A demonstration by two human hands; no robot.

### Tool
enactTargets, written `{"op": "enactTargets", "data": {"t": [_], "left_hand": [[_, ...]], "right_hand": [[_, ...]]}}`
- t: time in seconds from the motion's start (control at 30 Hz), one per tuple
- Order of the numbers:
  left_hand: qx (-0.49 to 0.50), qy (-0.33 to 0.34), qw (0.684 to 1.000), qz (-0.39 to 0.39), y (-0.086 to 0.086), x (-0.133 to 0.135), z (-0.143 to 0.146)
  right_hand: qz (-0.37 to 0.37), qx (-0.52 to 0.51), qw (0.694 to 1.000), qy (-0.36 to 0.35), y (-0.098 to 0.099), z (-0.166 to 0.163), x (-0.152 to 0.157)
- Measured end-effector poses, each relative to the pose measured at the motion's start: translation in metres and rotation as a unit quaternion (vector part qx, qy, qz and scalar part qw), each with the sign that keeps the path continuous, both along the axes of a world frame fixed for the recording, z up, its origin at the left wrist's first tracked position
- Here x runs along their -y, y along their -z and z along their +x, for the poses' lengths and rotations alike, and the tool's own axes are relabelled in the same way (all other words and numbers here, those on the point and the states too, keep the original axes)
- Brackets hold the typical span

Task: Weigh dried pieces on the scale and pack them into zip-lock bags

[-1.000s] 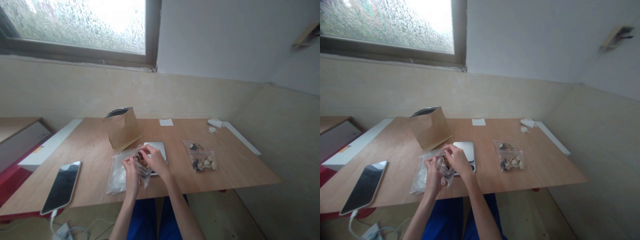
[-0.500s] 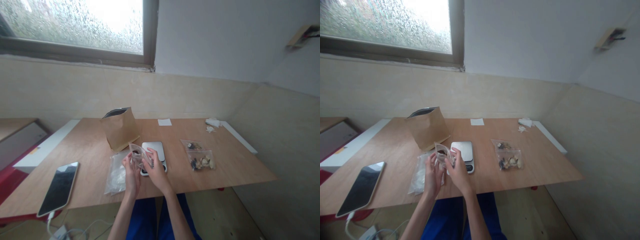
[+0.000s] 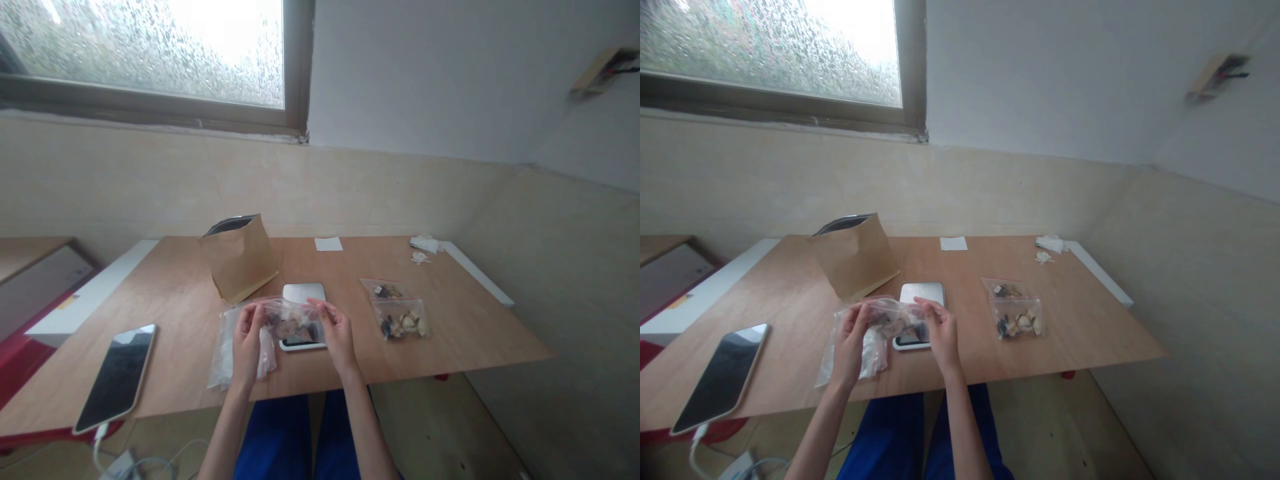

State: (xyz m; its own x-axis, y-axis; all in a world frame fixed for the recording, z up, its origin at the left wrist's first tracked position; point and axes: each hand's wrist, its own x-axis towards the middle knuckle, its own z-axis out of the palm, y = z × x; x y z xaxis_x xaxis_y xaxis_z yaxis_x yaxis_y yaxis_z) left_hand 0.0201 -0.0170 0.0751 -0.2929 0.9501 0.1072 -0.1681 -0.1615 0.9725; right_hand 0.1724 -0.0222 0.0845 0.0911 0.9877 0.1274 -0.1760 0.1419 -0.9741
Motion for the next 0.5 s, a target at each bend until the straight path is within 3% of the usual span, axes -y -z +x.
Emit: {"op": "enactTargets", "data": {"t": [0.37, 0.5], "left_hand": [[0.027, -0.048, 0.998, 0.007, -0.003, 0.006, 0.002], [-0.035, -0.129, 0.991, 0.028, -0.008, 0.012, 0.011]], "right_hand": [[-0.001, 0.036, 0.999, 0.004, -0.006, 0.013, 0.005], [-0.010, 0.023, 0.999, 0.034, -0.006, 0.009, 0.006]]}}
